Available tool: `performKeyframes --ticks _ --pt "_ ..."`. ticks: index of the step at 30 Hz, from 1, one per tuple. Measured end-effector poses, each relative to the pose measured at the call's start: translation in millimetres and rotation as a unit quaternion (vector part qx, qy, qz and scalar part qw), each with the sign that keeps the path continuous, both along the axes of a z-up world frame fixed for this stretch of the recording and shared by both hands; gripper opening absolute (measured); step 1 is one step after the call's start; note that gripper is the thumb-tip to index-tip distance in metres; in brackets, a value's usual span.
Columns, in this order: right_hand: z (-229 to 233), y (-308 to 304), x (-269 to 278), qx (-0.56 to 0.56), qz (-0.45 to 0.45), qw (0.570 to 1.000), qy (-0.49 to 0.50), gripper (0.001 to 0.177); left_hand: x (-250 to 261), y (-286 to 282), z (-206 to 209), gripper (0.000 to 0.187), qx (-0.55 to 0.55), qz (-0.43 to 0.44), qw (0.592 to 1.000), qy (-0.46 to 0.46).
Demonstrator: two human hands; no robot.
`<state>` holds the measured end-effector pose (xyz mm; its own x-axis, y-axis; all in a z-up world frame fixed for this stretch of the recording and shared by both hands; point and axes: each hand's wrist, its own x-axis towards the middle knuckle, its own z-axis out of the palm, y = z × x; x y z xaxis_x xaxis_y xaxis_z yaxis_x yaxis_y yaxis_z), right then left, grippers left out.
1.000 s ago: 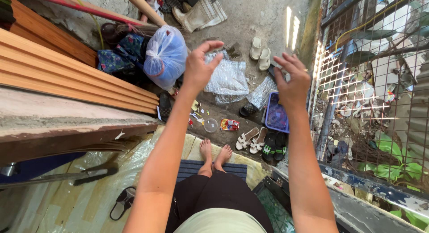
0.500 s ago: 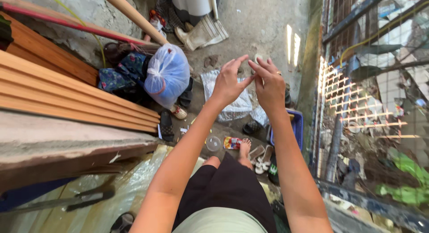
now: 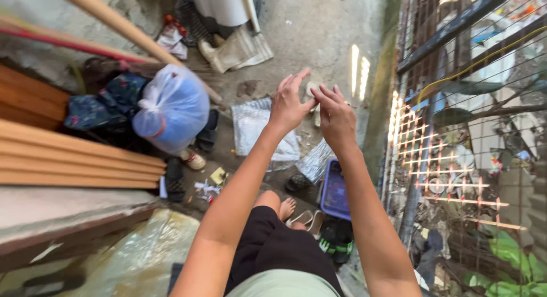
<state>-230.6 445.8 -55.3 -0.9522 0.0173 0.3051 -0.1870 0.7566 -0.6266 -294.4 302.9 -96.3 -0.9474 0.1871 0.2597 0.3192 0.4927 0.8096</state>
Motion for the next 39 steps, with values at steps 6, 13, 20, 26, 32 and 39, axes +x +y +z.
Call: performKeyframes --ticks 6,13,20,26,32,39 --pt "-8 60 -22 0.041 -0.007 0.999 0.009 0.047 -20 44 -4 0.076 -0.005 0.023 1.0 0.008" --pt "-29 93 -39 0.041 -0.012 0.999 -0.005 0.048 -49 69 -12 0.086 -0.023 0.007 1.0 -0.014" --pt "-57 117 -71 0.064 -0.014 0.998 -0.014 0.059 -94 87 -31 0.104 -0.059 -0.012 0.998 -0.022" --pt "-95 111 -121 0.081 -0.005 0.996 -0.02 0.06 -140 77 -70 0.106 -0.083 0.015 0.996 -0.013" --pt "-131 91 -222 0.086 -0.014 0.996 -0.024 0.058 -236 63 -104 0.112 -0.104 0.041 0.993 -0.027" --pt "-138 88 -334 0.045 -0.044 0.997 -0.037 0.052 -355 61 -115 0.116 -0.108 0.042 0.993 0.02"
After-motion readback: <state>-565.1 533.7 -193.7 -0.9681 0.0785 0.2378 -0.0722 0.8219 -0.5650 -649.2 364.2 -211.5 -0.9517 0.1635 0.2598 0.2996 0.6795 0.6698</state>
